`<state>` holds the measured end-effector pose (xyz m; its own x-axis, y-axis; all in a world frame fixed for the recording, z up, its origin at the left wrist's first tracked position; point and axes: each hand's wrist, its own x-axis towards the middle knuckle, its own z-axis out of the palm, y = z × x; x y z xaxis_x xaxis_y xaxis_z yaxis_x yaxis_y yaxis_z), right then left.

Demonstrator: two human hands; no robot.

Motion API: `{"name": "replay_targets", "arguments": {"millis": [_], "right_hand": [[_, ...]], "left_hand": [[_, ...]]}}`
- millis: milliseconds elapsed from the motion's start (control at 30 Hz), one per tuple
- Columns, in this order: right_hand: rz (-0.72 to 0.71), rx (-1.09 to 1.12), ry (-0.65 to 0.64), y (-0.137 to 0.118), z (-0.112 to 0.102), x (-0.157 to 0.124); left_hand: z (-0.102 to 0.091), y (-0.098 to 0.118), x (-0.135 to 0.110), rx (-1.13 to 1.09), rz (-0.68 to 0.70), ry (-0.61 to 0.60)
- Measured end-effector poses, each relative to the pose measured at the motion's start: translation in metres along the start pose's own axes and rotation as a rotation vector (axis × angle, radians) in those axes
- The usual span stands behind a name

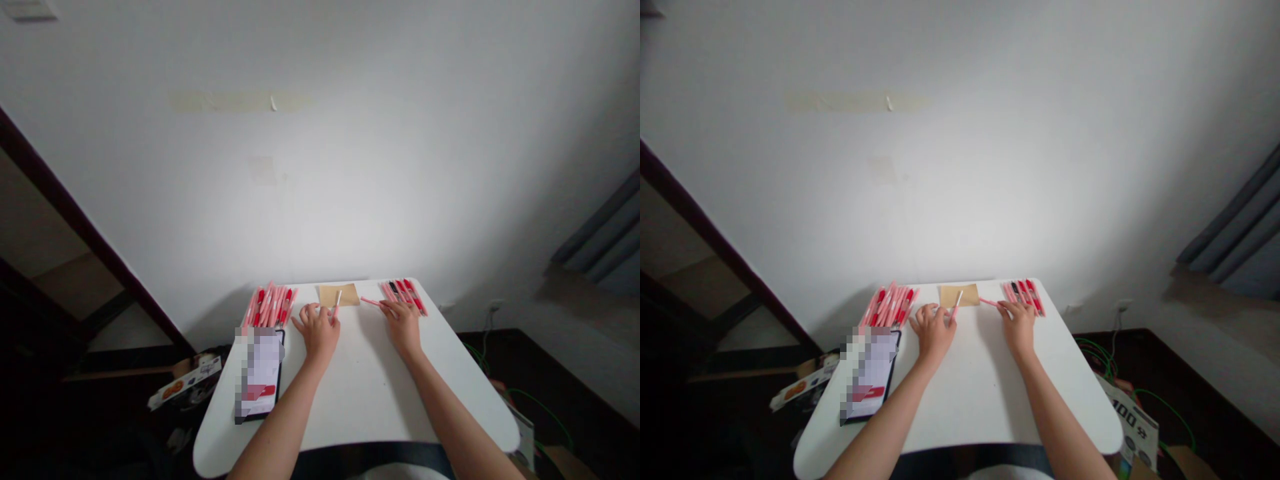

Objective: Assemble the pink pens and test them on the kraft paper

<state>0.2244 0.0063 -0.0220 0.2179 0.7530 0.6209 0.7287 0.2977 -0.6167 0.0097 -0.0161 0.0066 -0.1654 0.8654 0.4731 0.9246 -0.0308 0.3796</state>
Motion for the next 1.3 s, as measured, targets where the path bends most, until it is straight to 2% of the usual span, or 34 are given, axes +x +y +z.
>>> {"name": "replay_targets", "arguments": {"millis": [267, 567, 1067, 1300], "right_hand": [[-0.127, 0.004, -0.097, -0.004, 0.001, -0.002], [-0.227, 0.026, -0.2, -0.006, 0.002, -0.003], [-0.258, 0.096, -0.238, -0.009, 0.001, -0.002], [-0.24, 0.093, -0.255, -0.012, 0.0, -0.002]], "left_hand": [[-0.001, 0.005, -0.004, -0.129, 0.07, -0.112], [0.003, 0.002, -0.004, -0.136, 0.094, -0.173], [0.003, 0.004, -0.002, -0.152, 0.056, -0.179], [0.001, 0.005, -0.001, -0.163, 0.041, -0.225]]}}
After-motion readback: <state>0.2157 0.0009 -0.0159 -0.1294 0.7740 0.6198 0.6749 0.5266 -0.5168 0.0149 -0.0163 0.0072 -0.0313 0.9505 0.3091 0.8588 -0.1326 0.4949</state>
